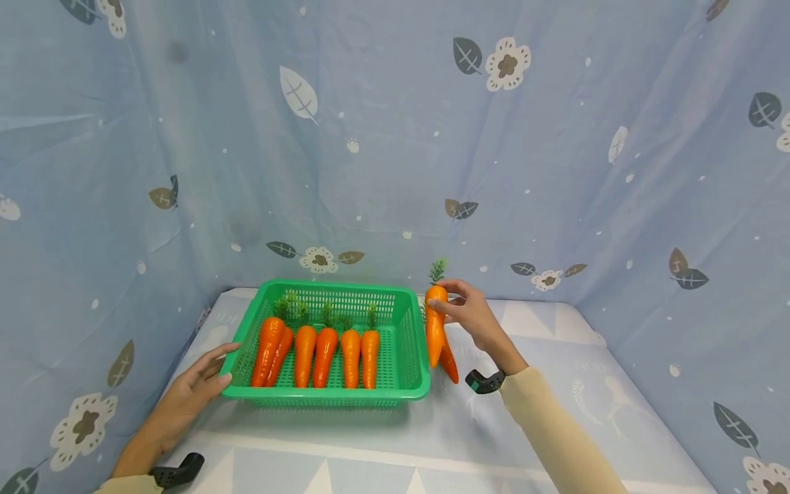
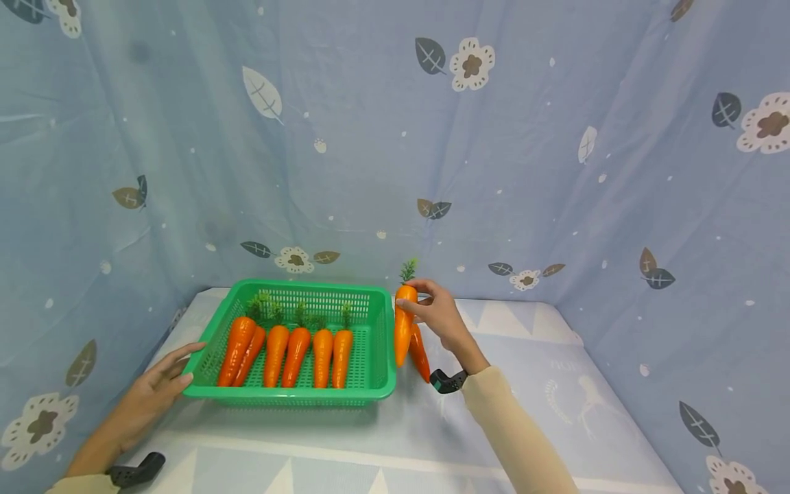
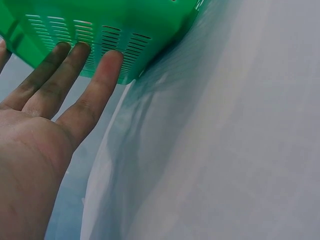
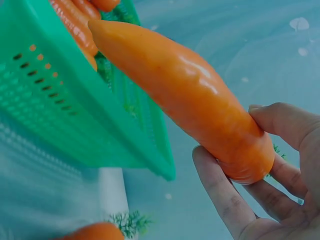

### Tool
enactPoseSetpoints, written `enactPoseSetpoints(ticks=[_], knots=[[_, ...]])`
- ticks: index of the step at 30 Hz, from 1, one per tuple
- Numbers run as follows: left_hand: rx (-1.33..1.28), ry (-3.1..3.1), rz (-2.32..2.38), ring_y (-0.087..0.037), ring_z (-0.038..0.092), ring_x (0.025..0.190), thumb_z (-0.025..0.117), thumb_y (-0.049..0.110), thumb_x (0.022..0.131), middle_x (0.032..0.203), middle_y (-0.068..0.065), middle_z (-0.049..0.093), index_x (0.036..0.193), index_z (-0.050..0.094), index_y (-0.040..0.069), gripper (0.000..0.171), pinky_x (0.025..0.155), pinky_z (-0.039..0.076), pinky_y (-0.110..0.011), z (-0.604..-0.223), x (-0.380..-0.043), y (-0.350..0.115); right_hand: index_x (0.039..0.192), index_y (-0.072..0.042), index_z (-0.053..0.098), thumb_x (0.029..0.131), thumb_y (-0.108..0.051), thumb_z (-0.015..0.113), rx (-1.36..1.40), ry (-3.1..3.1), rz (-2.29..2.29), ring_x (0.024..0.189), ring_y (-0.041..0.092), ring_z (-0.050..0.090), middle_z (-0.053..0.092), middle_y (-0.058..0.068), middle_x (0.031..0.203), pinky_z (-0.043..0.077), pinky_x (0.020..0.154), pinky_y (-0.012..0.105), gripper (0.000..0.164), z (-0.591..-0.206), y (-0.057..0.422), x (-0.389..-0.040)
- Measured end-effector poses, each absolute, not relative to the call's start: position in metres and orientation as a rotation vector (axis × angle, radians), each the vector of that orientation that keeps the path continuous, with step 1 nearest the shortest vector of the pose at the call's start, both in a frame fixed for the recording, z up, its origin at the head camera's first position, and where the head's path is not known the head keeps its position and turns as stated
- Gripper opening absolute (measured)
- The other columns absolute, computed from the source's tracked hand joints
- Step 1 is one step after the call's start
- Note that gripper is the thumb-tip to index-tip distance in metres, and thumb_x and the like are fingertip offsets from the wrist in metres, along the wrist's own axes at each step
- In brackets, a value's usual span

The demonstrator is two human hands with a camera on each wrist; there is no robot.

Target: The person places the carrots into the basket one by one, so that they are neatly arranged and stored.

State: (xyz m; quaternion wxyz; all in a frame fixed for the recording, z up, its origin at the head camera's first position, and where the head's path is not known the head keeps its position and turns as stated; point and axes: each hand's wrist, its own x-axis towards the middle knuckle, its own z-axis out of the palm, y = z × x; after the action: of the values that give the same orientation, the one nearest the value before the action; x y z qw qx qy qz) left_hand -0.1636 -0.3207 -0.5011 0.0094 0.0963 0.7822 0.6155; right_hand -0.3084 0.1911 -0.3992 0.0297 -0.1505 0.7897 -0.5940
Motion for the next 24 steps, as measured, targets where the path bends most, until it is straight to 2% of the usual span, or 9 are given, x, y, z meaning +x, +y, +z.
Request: enactPoseSetpoints(ticks=[5, 13, 18, 24], knots=[[0.307, 2.447, 1.928, -0.057, 0.014, 0.146, 0.05, 0.02, 0.111, 0.168, -0.02, 0.013, 0.163, 0.03, 0.019, 0.056, 0.093, 0.043, -0.014, -0.502, -0.164, -0.321, 0.133, -0.014, 0.064, 0.093, -0.029, 0.08, -0.476, 2.41, -1.822, 0.104, 0.031, 0.067, 0.06, 0.009, 0.135, 0.06, 0.083, 0.046, 0.046, -0.399, 0.176, -0.308], [0.305, 2.456, 1.925, -0.051, 0.018, 0.148, 0.049, 0.02, 0.111, 0.168, -0.017, 0.015, 0.163, 0.031, 0.019, 0.055, 0.093, 0.044, -0.015, -0.503, -0.164, -0.321, 0.133, -0.017, 0.064, 0.094, -0.028, 0.079, -0.523, 2.345, -1.837, 0.102, 0.031, 0.066, 0.06, 0.007, 0.133, 0.059, 0.083, 0.048, 0.044, -0.4, 0.151, -0.307], [0.302, 2.448, 1.933, -0.056, 0.014, 0.147, 0.05, 0.02, 0.111, 0.168, -0.018, 0.014, 0.163, 0.031, 0.019, 0.056, 0.093, 0.043, -0.013, -0.502, -0.164, -0.32, 0.133, -0.018, 0.065, 0.094, -0.028, 0.079, -0.548, 2.324, -1.834, 0.097, 0.03, 0.066, 0.061, 0.006, 0.131, 0.059, 0.08, 0.043, 0.043, -0.401, 0.134, -0.306], [0.315, 2.439, 1.934, -0.058, 0.012, 0.147, 0.05, 0.019, 0.11, 0.169, -0.018, 0.013, 0.163, 0.031, 0.018, 0.056, 0.093, 0.042, -0.013, -0.501, -0.164, -0.32, 0.133, -0.018, 0.065, 0.092, -0.031, 0.081, -0.586, 2.284, -1.812, 0.095, 0.029, 0.066, 0.063, 0.006, 0.129, 0.055, 0.085, 0.06, 0.046, -0.402, 0.114, -0.304]])
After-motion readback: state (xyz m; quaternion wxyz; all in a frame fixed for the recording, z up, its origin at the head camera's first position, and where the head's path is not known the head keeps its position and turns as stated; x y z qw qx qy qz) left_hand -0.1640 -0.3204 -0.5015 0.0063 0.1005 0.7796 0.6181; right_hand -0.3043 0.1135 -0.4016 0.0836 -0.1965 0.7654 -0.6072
